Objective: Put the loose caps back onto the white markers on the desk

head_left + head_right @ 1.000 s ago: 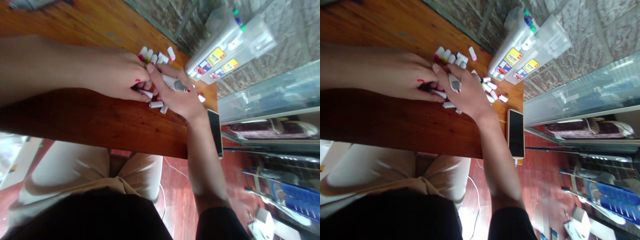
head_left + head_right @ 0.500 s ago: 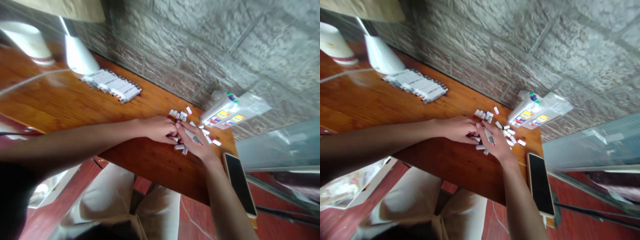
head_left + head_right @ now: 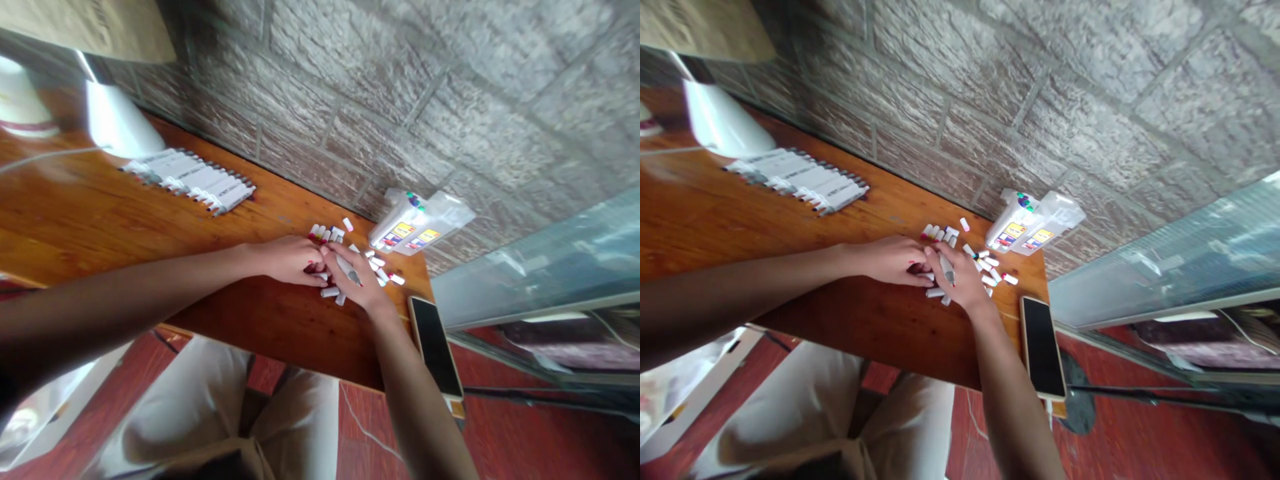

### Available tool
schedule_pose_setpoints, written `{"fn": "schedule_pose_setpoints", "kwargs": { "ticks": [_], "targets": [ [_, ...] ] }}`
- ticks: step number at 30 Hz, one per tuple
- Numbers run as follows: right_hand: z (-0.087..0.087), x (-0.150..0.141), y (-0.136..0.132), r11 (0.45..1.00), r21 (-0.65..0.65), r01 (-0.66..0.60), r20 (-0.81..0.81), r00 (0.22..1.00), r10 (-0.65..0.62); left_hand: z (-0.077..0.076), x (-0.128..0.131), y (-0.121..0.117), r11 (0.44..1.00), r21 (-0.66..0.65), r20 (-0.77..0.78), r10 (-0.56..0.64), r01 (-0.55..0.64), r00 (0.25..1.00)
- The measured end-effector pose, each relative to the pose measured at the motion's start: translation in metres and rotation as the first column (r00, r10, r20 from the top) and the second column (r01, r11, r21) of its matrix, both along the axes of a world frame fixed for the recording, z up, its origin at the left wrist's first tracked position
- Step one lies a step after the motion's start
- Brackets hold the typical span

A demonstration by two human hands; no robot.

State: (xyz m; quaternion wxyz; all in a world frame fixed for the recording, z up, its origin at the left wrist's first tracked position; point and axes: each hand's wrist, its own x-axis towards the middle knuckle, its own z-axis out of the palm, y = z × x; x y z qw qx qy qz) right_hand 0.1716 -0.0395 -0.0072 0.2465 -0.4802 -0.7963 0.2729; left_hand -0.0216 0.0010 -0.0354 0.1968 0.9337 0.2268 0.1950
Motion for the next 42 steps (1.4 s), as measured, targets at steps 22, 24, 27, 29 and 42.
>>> {"fn": "schedule_pose_setpoints", "kwargs": {
  "ticks": [22, 24, 27, 29, 42],
  "targets": [
    [-0.0002, -0.0013, -0.0006, 0.998, 0.066, 0.003, -0.004, 1.0, -0.003, 0.0042, 0.0006, 0.0007, 0.999, -0.03, -0.021, -0.029, 0.029, 0.999],
    [-0.0002, -0.0012, -0.0006, 0.995, 0.098, 0.01, 0.01, 1.0, -0.011, 0.0045, 0.0005, 0.0003, 0.999, -0.017, -0.003, -0.042, 0.042, 0.999],
    [-0.0007, -0.0014, -0.0005, 0.993, 0.114, 0.005, 0.001, 1.0, -0.005, 0.0041, 0.0004, 0.0003, 0.999, -0.01, -0.008, -0.038, 0.038, 0.999],
    [-0.0016, -0.0019, -0.0001, 0.995, 0.096, 0.007, -0.003, 1.0, -0.007, 0.0041, 0.0006, 0.0004, 0.999, -0.025, -0.009, -0.032, 0.032, 0.999],
    [-0.0018, -0.0046, -0.0013, 0.994, 0.101, 0.029, -0.058, 0.998, -0.023, 0.001, 0.0011, 0.0058, 0.998, -0.025, 0.027, -0.058, 0.058, 0.998]
  ]
}}
